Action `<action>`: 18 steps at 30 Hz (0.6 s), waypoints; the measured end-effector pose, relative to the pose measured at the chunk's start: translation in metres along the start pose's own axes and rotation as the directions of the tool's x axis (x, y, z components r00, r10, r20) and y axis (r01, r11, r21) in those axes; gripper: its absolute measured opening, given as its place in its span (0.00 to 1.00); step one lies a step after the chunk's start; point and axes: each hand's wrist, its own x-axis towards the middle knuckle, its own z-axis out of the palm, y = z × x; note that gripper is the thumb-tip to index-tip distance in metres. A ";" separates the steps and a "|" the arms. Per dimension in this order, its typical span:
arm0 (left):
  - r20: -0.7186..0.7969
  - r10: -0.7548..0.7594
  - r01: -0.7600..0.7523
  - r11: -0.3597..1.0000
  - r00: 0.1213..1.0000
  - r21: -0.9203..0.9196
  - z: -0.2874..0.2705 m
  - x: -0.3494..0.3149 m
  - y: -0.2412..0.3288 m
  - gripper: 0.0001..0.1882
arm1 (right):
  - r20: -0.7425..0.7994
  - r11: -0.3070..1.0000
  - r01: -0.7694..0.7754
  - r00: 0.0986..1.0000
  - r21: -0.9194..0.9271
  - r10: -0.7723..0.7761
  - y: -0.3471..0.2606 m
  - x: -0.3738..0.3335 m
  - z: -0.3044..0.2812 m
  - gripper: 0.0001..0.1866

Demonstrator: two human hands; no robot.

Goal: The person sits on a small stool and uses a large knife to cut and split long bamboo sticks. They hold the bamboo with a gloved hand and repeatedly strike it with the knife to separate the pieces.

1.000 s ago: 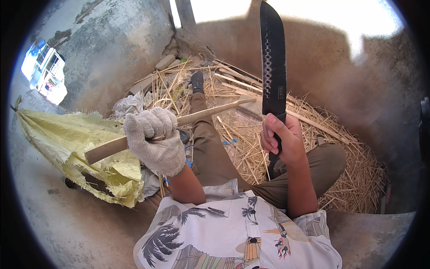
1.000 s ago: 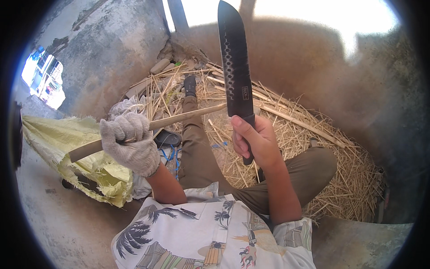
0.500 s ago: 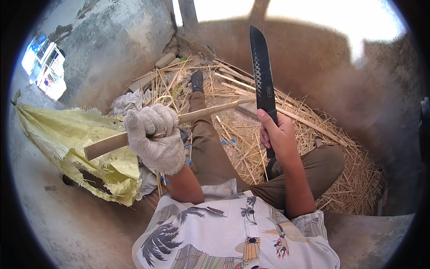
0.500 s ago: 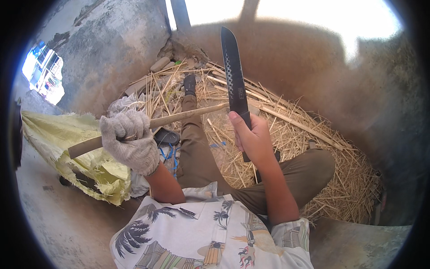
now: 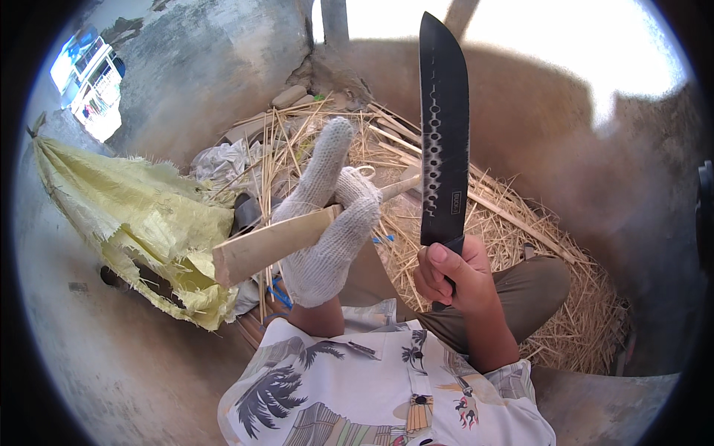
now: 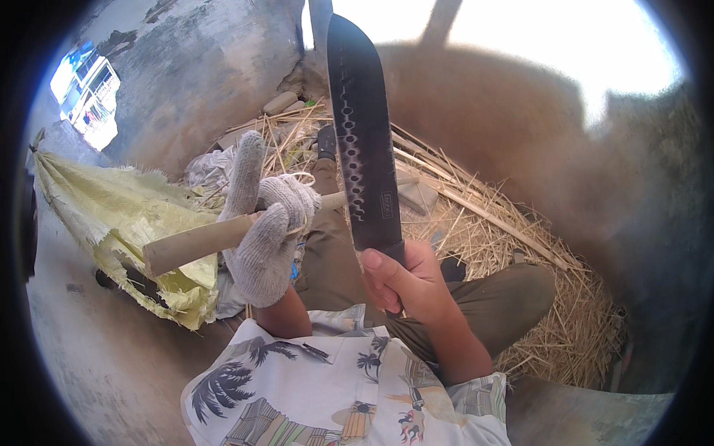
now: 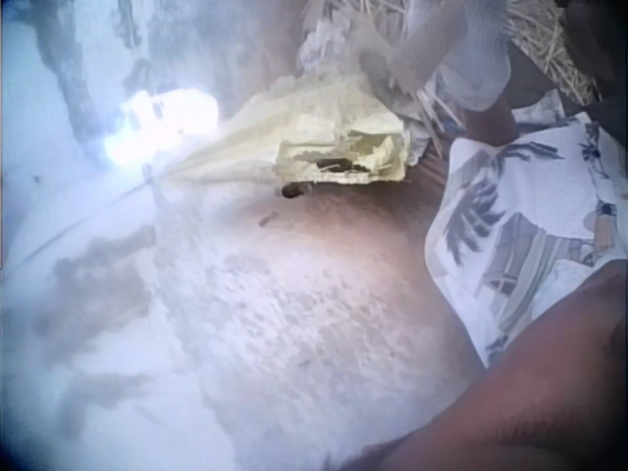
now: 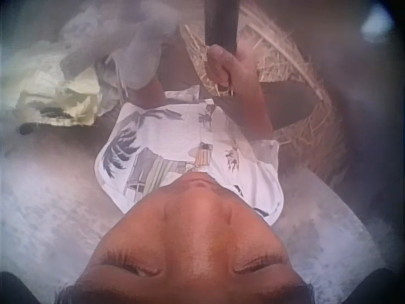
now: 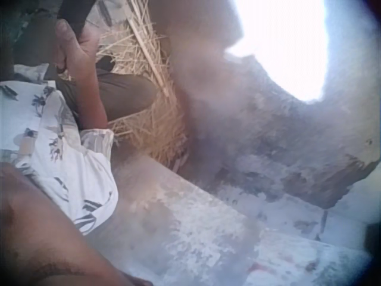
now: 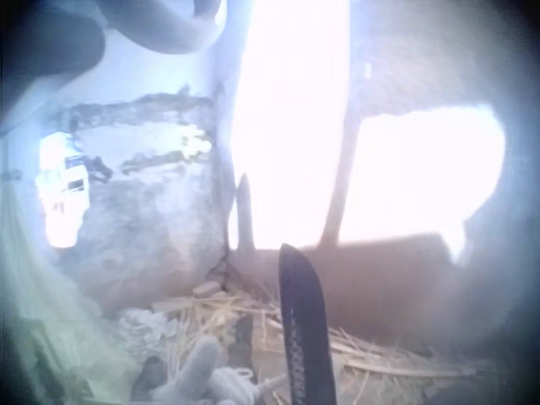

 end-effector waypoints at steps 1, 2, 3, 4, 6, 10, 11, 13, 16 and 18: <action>0.060 0.008 -0.009 1.000 0.998 0.029 -0.003 0.000 0.001 0.36 | 0.009 1.000 -0.007 1.000 -0.029 0.007 0.000 -0.001 0.002 0.22; 0.086 0.002 -0.008 0.997 0.996 0.076 -0.001 0.000 0.001 0.36 | 0.011 0.998 -0.010 1.000 -0.059 0.011 0.001 -0.002 0.003 0.22; 0.112 -0.003 -0.011 0.993 0.994 0.122 0.001 0.000 0.001 0.37 | 0.013 0.996 -0.014 1.000 -0.090 0.015 0.002 -0.002 0.004 0.21; 0.114 -0.018 0.004 0.992 0.993 0.125 0.004 0.000 0.002 0.36 | 0.022 0.995 -0.013 1.000 -0.095 0.016 0.005 -0.003 0.003 0.21; 0.118 -0.046 0.029 0.989 0.992 0.144 0.008 -0.001 0.008 0.36 | 0.051 0.995 -0.011 0.999 -0.097 0.016 0.009 -0.003 0.001 0.20; 0.102 -0.058 0.039 0.982 0.993 0.184 0.014 -0.003 0.012 0.37 | 0.056 0.996 -0.015 0.998 -0.090 0.021 0.007 -0.002 0.006 0.19; 0.125 -0.031 0.005 0.978 0.992 0.207 0.011 -0.003 0.009 0.36 | 0.053 0.996 -0.016 0.998 -0.087 0.021 0.007 -0.002 0.006 0.19; 0.156 0.008 -0.042 0.975 0.988 0.219 0.005 -0.002 0.003 0.35 | 0.062 0.996 -0.009 0.998 -0.087 0.014 0.008 -0.003 0.006 0.18; 0.138 0.017 -0.034 0.993 0.990 0.117 0.012 -0.003 0.008 0.36 | 0.085 0.996 0.002 0.996 -0.084 0.005 0.008 -0.005 0.003 0.18; 0.111 -0.025 0.006 0.985 0.993 0.173 0.016 -0.005 0.011 0.36 | 0.093 0.998 0.001 0.996 -0.055 0.005 0.008 -0.004 0.005 0.17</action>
